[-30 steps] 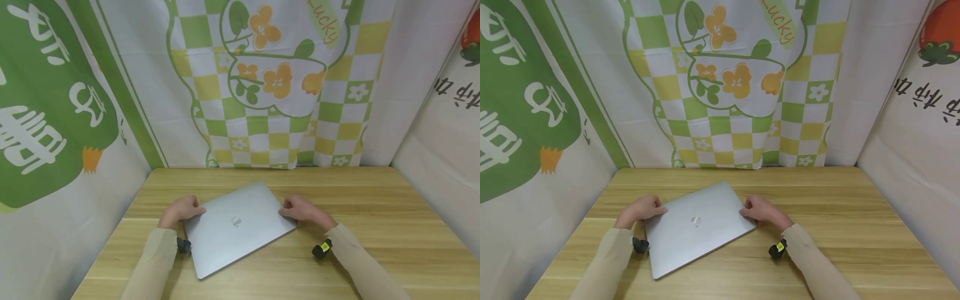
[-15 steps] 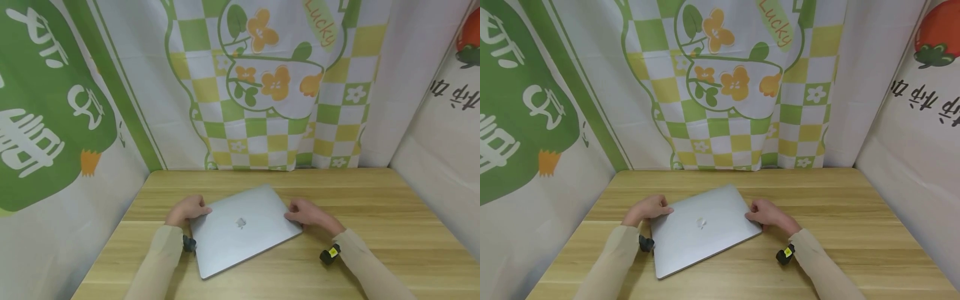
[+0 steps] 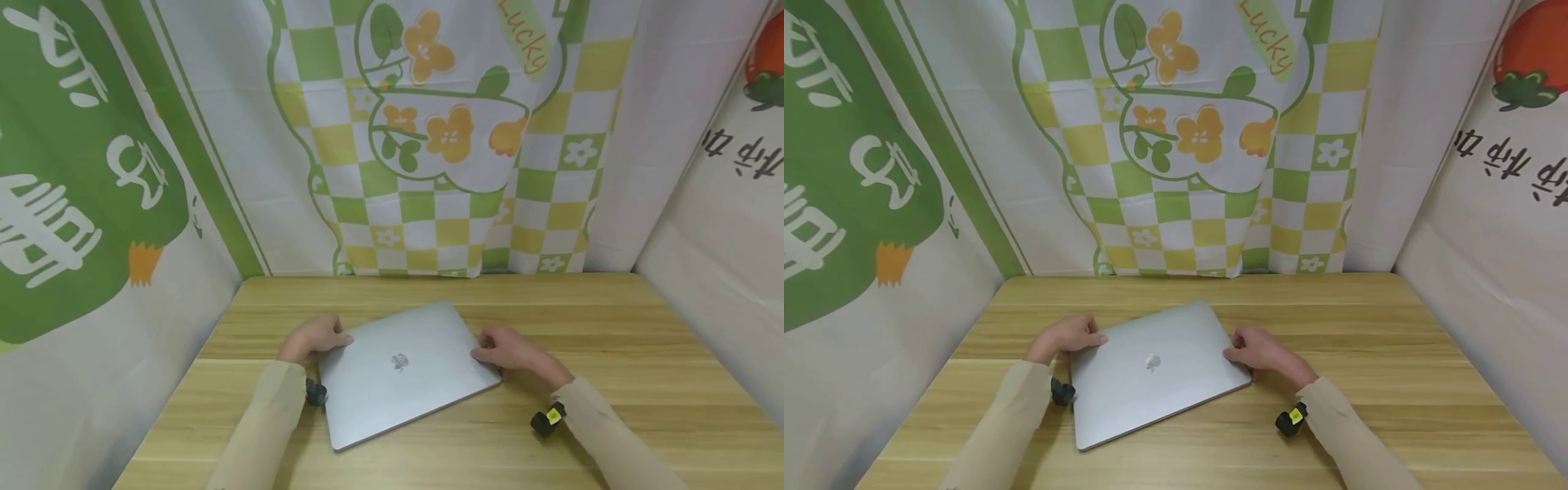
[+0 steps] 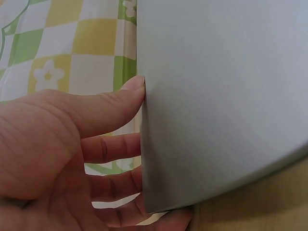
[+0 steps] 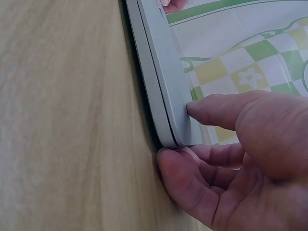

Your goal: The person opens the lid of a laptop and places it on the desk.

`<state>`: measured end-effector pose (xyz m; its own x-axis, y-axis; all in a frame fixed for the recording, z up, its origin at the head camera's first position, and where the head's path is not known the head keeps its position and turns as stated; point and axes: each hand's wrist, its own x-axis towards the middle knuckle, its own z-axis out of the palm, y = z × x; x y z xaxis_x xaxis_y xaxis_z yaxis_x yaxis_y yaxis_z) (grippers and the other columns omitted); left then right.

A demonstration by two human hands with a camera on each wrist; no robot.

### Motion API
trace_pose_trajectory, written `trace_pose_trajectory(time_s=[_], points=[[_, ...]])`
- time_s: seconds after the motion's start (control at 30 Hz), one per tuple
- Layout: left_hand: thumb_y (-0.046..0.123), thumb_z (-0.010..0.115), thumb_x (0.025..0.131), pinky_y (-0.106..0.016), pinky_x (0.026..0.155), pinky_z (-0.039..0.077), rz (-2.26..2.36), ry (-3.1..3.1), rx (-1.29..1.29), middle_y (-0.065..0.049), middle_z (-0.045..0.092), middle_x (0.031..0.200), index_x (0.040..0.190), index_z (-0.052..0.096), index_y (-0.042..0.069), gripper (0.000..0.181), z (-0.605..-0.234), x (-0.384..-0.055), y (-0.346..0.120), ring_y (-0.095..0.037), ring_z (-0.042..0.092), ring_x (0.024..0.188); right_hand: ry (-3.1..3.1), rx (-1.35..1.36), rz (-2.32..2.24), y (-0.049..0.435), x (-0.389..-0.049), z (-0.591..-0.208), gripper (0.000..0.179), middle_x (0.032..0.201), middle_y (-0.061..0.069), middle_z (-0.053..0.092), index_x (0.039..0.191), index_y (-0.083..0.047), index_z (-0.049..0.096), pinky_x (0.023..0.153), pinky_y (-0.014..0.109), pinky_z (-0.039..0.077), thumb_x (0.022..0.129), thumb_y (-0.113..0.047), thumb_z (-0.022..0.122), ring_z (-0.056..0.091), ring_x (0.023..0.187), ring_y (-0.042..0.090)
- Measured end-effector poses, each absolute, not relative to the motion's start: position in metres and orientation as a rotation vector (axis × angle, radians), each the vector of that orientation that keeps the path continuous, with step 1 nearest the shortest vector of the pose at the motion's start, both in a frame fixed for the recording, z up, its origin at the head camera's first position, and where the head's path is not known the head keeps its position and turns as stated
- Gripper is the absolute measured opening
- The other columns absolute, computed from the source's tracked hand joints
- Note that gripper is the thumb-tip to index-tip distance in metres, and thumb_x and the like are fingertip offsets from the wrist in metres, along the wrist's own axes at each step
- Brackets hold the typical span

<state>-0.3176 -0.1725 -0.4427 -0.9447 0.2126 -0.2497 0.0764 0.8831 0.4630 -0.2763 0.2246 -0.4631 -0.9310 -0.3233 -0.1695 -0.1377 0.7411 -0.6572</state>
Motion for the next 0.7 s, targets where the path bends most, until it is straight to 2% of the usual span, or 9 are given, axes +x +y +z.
trace_pose_trajectory(time_s=[0.37, 0.7], points=[[0.035, 0.067, 0.093, -0.031, 0.054, 0.051, 0.654, 2.747, 0.23, -0.011, 0.064, 0.097, 0.109, 0.062, 0.001, 0.038, -0.439, -0.319, -0.163, -0.021, 0.055, 0.079, 2.66, -0.315, -0.954, 0.233, -0.272, -0.462, 0.02, 0.078, 0.005, 0.059, 0.092, -0.008, 0.057, 0.046, 0.027, 0.052, 0.094, -0.026, 0.065, 0.056, 0.058, 0.015], [0.036, 0.069, 0.091, -0.031, 0.055, 0.049, 0.63, 2.746, 0.265, -0.01, 0.063, 0.095, 0.107, 0.062, 0.002, 0.038, -0.439, -0.323, -0.153, -0.021, 0.055, 0.078, 2.63, -0.284, -0.982, 0.241, -0.264, -0.463, 0.022, 0.075, 0.006, 0.057, 0.093, -0.008, 0.055, 0.046, 0.029, 0.053, 0.095, -0.027, 0.065, 0.056, 0.058, 0.016]])
